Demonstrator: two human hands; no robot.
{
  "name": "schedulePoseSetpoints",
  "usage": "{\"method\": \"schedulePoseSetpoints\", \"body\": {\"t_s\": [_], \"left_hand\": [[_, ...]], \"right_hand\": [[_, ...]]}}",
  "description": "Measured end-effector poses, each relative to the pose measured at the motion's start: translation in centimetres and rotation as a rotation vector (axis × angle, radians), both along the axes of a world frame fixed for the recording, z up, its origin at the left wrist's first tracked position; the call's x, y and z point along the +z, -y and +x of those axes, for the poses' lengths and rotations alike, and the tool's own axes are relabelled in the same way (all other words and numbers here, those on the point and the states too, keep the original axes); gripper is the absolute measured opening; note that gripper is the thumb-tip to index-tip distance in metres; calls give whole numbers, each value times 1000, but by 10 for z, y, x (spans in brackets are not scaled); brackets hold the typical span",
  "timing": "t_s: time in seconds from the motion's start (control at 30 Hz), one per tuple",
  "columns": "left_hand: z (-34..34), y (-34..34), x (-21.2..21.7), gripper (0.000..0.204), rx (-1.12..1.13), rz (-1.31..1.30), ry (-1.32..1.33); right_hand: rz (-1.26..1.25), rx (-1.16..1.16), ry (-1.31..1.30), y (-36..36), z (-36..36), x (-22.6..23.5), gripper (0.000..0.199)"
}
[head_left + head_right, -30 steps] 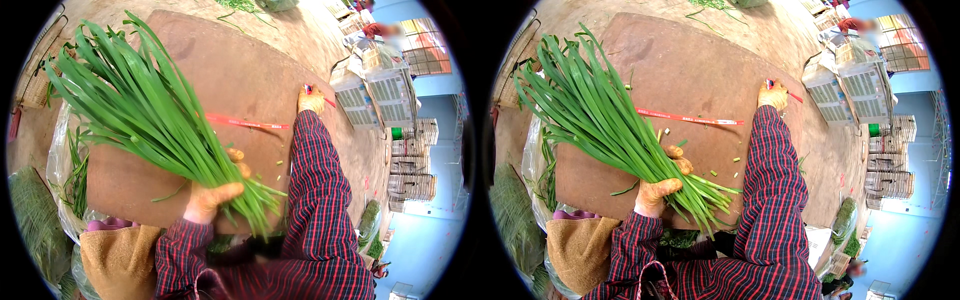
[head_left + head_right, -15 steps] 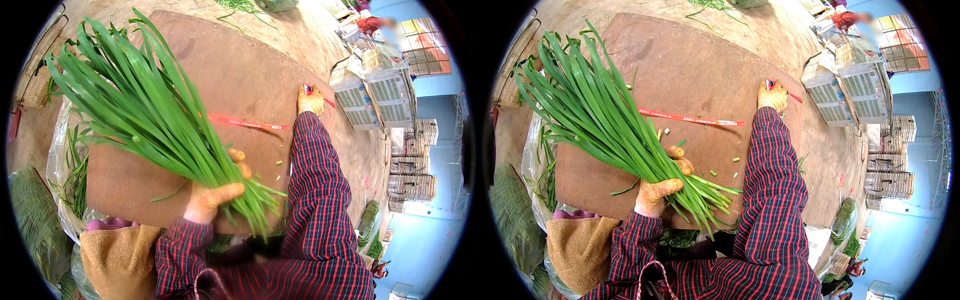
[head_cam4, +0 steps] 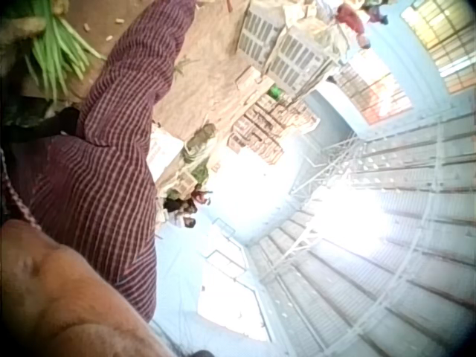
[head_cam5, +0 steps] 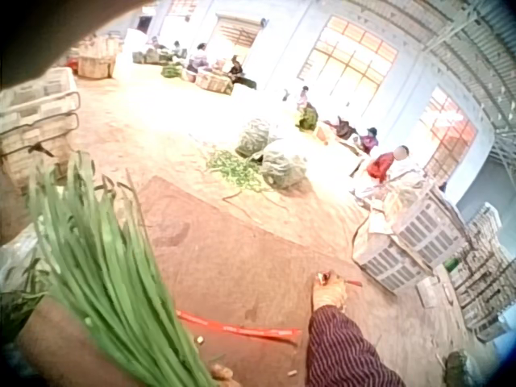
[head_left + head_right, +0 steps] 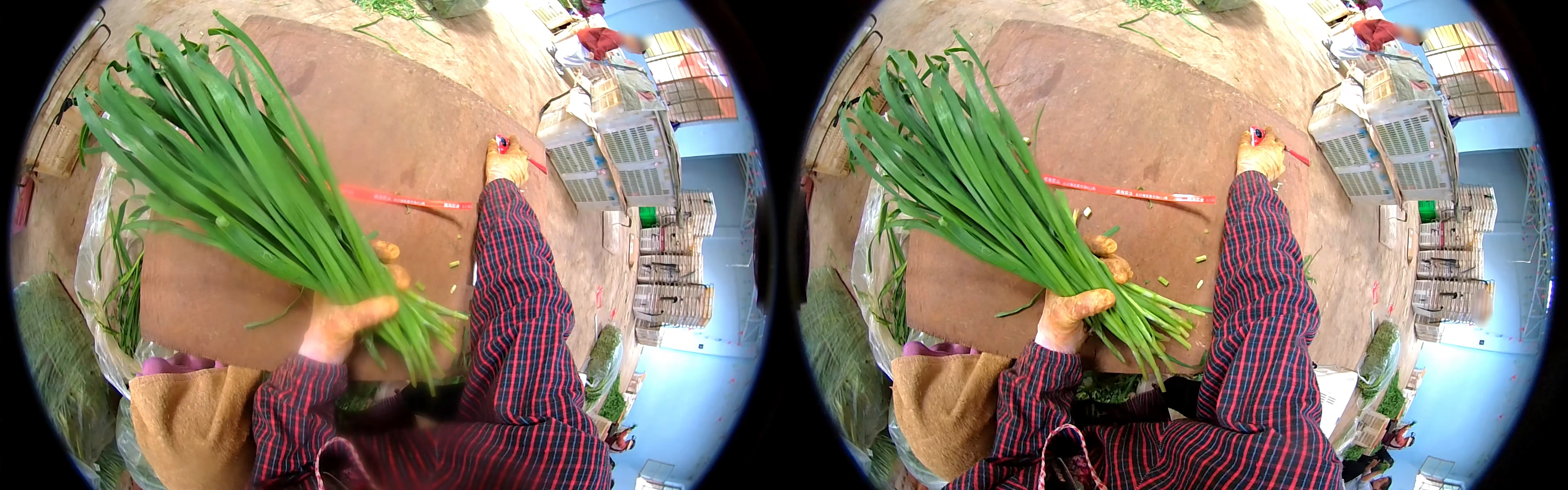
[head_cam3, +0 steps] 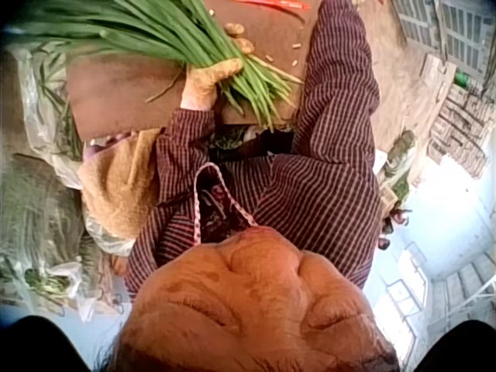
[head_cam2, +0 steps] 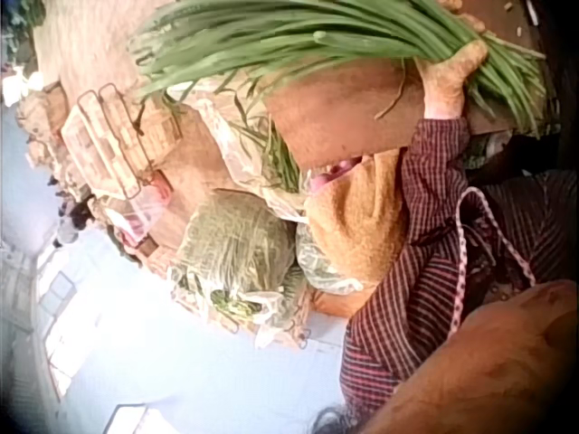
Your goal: The person is bundling green vegetables, likely chives or scallions, by hand. They gather the vegetables, align them, and secure them with a red rubber band.
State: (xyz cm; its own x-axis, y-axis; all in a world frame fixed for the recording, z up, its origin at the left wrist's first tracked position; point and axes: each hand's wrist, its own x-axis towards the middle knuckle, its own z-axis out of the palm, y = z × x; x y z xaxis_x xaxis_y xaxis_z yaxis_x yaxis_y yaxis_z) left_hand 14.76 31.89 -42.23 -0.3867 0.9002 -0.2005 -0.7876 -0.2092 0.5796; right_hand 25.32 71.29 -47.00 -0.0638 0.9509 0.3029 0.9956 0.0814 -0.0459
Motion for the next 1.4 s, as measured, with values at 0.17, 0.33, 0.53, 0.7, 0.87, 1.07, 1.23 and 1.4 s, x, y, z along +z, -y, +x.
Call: {"method": "schedulePoseSetpoints", "body": {"t_s": [0.17,0.33,0.53,0.7,0.87,1.07,1.23,1.4], "left_hand": [[2,-2,24,68,36,-13,20],[9,11,39,58,-30,98,-191],[66,4,43,47,-99,56,-567],[69,4,46,50,-168,-134,-1018],[68,2,50,52,-282,-241,-1315],[61,3,60,55,-417,-166,-1428],[68,26,106,68,-210,-31,-1357],[18,97,99,57,-177,-129,-900]], "right_hand": [[95,155,-73,12,14,21,64],[-692,667,-1097,124,31,101,53],[-717,1259,-776,283,73,189,88],[-366,1176,-903,322,80,195,58],[-203,1092,-1289,309,71,80,58],[-935,499,-686,326,102,141,71],[-1027,646,-2021,315,119,162,34],[-1059,512,-2139,296,136,154,40]]}}
